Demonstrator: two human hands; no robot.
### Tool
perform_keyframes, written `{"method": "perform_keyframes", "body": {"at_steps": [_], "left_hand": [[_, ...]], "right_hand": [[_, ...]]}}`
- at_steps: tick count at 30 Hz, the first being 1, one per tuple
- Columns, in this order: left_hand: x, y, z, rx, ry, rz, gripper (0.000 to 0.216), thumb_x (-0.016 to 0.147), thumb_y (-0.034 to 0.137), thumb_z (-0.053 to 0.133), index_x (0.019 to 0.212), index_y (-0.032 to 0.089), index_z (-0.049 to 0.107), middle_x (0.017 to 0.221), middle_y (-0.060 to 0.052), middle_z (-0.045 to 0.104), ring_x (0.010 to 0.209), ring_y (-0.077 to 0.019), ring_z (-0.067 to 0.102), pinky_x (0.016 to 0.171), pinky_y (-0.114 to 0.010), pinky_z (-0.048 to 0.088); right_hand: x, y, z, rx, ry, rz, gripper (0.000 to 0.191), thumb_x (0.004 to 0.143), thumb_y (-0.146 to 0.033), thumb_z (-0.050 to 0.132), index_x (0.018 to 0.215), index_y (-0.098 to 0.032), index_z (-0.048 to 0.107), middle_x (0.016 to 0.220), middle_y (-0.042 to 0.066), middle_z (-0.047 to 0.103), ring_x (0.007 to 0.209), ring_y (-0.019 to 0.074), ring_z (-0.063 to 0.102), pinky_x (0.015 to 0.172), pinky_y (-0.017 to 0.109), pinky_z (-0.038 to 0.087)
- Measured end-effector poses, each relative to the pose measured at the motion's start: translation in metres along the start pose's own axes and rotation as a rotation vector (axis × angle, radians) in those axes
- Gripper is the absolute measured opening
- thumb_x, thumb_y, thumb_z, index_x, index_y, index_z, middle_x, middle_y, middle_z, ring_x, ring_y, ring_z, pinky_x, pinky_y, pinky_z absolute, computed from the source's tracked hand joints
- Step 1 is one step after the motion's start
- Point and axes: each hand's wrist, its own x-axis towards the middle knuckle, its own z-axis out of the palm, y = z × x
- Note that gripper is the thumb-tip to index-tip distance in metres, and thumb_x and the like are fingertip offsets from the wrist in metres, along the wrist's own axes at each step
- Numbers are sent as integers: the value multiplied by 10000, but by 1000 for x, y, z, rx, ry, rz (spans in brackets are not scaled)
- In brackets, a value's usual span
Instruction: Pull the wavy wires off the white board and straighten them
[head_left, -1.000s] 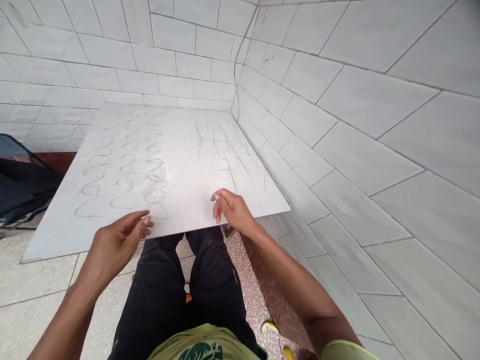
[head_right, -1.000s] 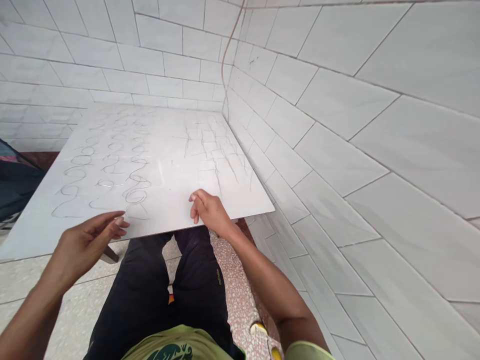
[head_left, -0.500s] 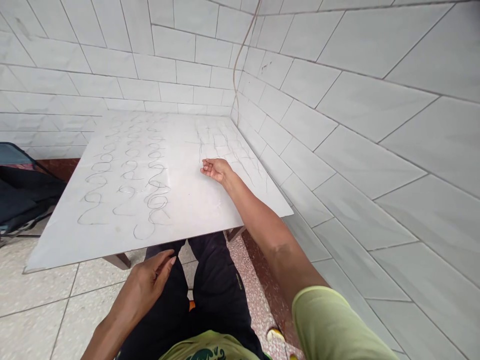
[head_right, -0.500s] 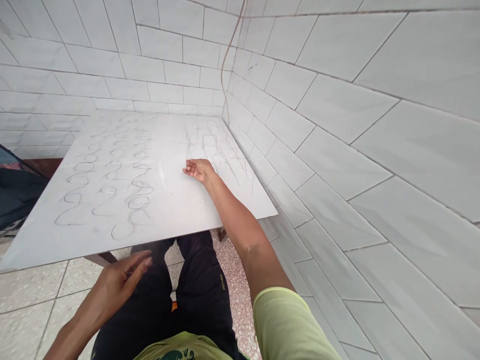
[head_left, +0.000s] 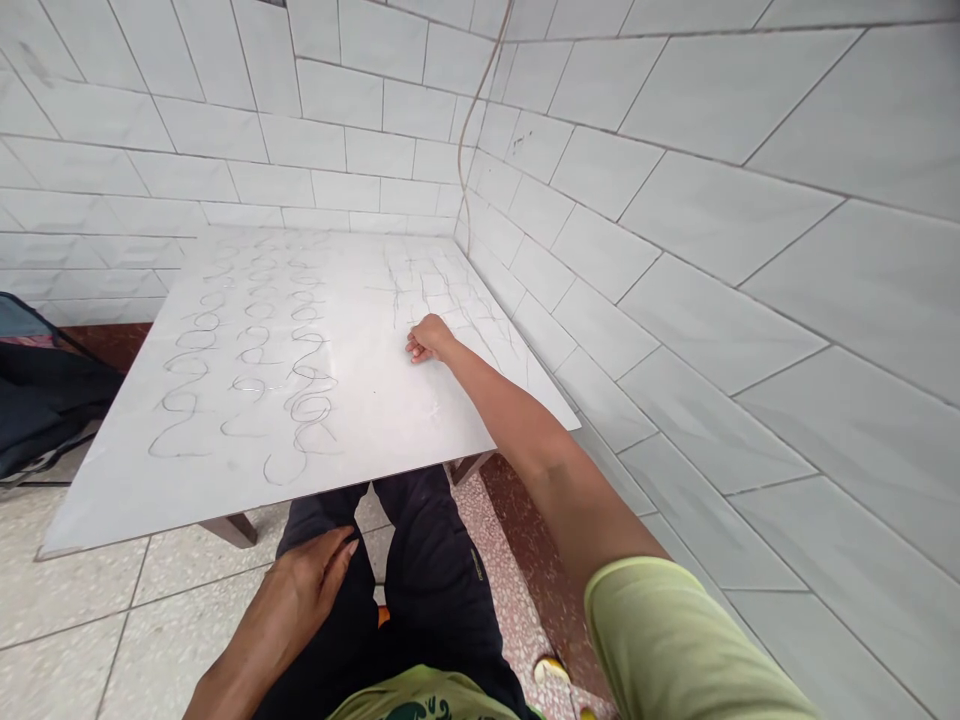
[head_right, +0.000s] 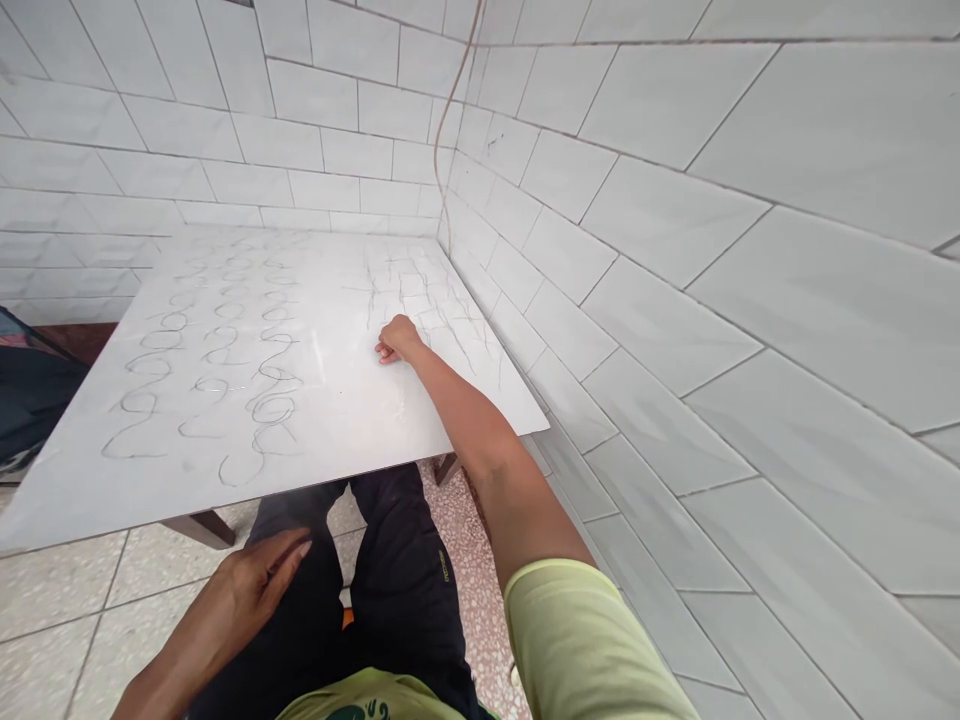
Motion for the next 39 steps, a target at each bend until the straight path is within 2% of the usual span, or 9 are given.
{"method": "perform_keyframes", "body": {"at_steps": [7,15,20,23,27,29,33,36,39], "left_hand": [[-10,-22,20,66,-4,0,362,1071,412,461,1234,203,708,1137,-85,812,980,-268,802,817,-361,654],[-13,-21,30,89,-12,37,333,1070,383,466,1205,206,715,1103,-79,818,960,-266,805,811,-348,656],[-15,-25,34,109,-19,54,348,1074,368,457,1210,188,721,1115,-87,818,972,-267,805,824,-350,659],[-19,-27,35,118,-32,19,374,1079,387,444,1215,180,723,1136,-93,813,991,-275,802,845,-373,659],[-27,-26,36,113,-69,-58,389,1081,403,437,1250,191,717,1162,-95,807,1010,-284,795,885,-404,645],[-30,-24,37,101,-105,-94,394,1086,396,424,1268,196,710,1188,-97,799,1046,-285,785,918,-415,631],[-32,-19,42,81,-188,-154,403,1095,376,391,1280,192,698,1167,-102,799,1054,-290,778,909,-426,617],[-34,-16,44,82,-214,-162,410,1100,370,377,1289,182,688,1166,-111,796,1066,-290,771,928,-431,601],[-37,-16,45,91,-221,-180,423,1102,373,367,1308,176,679,1191,-123,788,1089,-290,763,945,-431,591]], "right_hand": [[3,1,5,-219,23,11,58,1012,-122,585,1002,-77,620,530,36,622,384,128,503,473,302,568],[2,7,7,-398,30,-78,106,995,-137,597,922,-85,654,519,54,629,361,148,515,431,284,516],[-5,4,9,-511,69,-123,113,1005,-164,583,961,-92,658,573,70,660,408,160,555,490,309,550],[-14,4,6,-615,116,-168,162,1019,-191,539,997,-89,663,692,121,709,538,206,656,596,347,581],[-33,10,6,-794,202,-329,228,1040,-222,485,1136,-84,639,1083,242,728,998,316,724,867,414,556],[-47,14,13,-865,179,-434,253,1050,-239,451,1173,-98,621,1207,252,693,1123,341,675,934,435,516],[-74,21,46,-943,-23,-599,182,1034,-272,478,1074,-196,638,1125,124,728,1035,274,672,855,359,507],[-85,20,76,-975,-121,-623,145,1012,-294,516,990,-211,632,1082,100,726,940,251,671,763,336,499],[-85,16,100,-999,-151,-592,126,979,-297,566,921,-197,617,1036,123,710,894,271,667,734,356,495]]}}
